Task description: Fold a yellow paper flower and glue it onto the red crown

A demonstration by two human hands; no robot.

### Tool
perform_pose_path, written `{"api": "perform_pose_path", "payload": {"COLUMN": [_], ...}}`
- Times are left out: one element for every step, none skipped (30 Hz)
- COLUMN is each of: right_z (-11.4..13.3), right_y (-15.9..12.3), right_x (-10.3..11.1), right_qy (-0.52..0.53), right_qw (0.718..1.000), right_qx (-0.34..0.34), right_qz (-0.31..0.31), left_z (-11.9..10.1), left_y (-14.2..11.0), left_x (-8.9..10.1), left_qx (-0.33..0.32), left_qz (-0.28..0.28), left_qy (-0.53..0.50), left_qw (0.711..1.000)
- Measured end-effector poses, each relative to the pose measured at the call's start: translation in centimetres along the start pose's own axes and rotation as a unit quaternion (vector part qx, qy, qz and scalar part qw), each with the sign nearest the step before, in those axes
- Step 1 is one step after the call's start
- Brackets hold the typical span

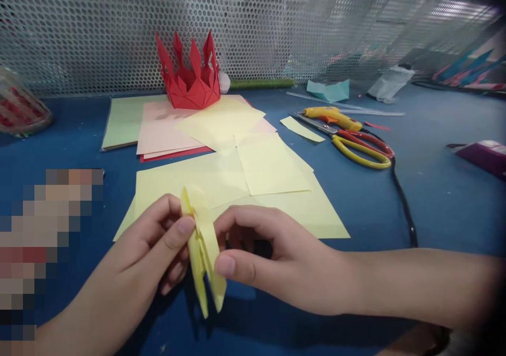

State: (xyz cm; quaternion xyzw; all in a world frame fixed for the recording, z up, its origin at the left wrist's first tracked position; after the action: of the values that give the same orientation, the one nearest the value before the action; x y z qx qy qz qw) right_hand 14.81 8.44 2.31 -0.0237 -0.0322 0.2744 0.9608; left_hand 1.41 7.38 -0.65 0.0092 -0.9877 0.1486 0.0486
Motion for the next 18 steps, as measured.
{"api": "perform_pose_path", "payload": {"right_z": [0.0,0.0,-0.1,-0.2,-0.3,-0.4,-0.6,-0.7,-0.8,-0.9,-0.9,-0.9,-0.8,-0.7,-0.6,-0.6,-0.6,-0.7], "right_y": [0.0,0.0,0.0,0.0,0.1,0.1,0.3,0.4,0.6,0.7,0.8,0.8,0.9,0.9,0.9,0.9,0.9,1.0], "right_x": [0.1,0.3,0.4,0.6,0.8,1.0,1.2,1.5,1.8,2.1,2.4,2.5,2.5,2.5,2.4,2.2,2.1,2.0], "right_qy": [-0.012,-0.025,-0.032,-0.030,-0.017,0.002,0.024,0.042,0.054,0.055,0.047,0.037,0.028,0.022,0.022,0.027,0.040,0.058], "right_qw": [1.000,0.999,0.999,0.998,0.998,0.998,0.997,0.995,0.993,0.991,0.991,0.990,0.991,0.992,0.992,0.993,0.994,0.993], "right_qx": [0.003,0.006,0.010,0.012,0.013,0.011,0.007,0.001,-0.005,-0.012,-0.018,-0.021,-0.021,-0.019,-0.016,-0.014,-0.014,-0.016], "right_qz": [-0.010,-0.022,-0.034,-0.046,-0.056,-0.066,-0.077,-0.090,-0.104,-0.118,-0.128,-0.132,-0.131,-0.127,-0.119,-0.111,-0.106,-0.102], "left_z": [0.0,0.0,-0.1,0.0,0.0,0.1,0.1,0.0,0.0,0.0,-0.1,-0.1,-0.1,-0.1,-0.2,-0.4,-0.7,-1.0], "left_y": [0.1,0.2,0.3,0.5,0.6,0.6,0.6,0.6,0.6,0.6,0.6,0.6,0.5,0.5,0.5,0.4,0.3,0.3], "left_x": [0.0,0.0,0.0,0.1,0.2,0.2,0.2,0.2,0.2,0.4,0.5,0.5,0.5,0.5,0.5,0.6,0.6,0.6], "left_qx": [0.004,0.002,0.000,0.000,0.003,0.005,0.004,0.001,0.000,0.001,0.003,0.009,0.016,0.021,0.018,0.006,-0.012,-0.031], "left_qz": [0.003,0.005,0.007,0.002,0.002,0.008,0.016,0.020,0.019,0.011,0.007,0.006,0.006,0.005,0.003,-0.002,-0.009,-0.023], "left_qy": [-0.028,-0.052,-0.072,-0.082,-0.083,-0.076,-0.064,-0.048,-0.033,-0.026,-0.028,-0.039,-0.052,-0.059,-0.051,-0.031,-0.002,0.027], "left_qw": [1.000,0.999,0.997,0.997,0.997,0.997,0.998,0.999,0.999,1.000,1.000,0.999,0.998,0.998,0.999,0.999,1.000,0.999]}}
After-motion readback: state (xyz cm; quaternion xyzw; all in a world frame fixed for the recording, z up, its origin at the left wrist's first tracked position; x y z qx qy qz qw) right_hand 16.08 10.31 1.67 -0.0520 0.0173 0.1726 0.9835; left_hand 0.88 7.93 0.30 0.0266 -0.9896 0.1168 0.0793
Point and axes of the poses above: each hand's wrist, its own y-axis towards the middle knuckle, its own x-axis out of the back of the hand, z = x × y, the point moved 8 cm from there along y, towards the middle knuckle, and after that the axes turned 10 degrees about -z, right-handed, at the moved point
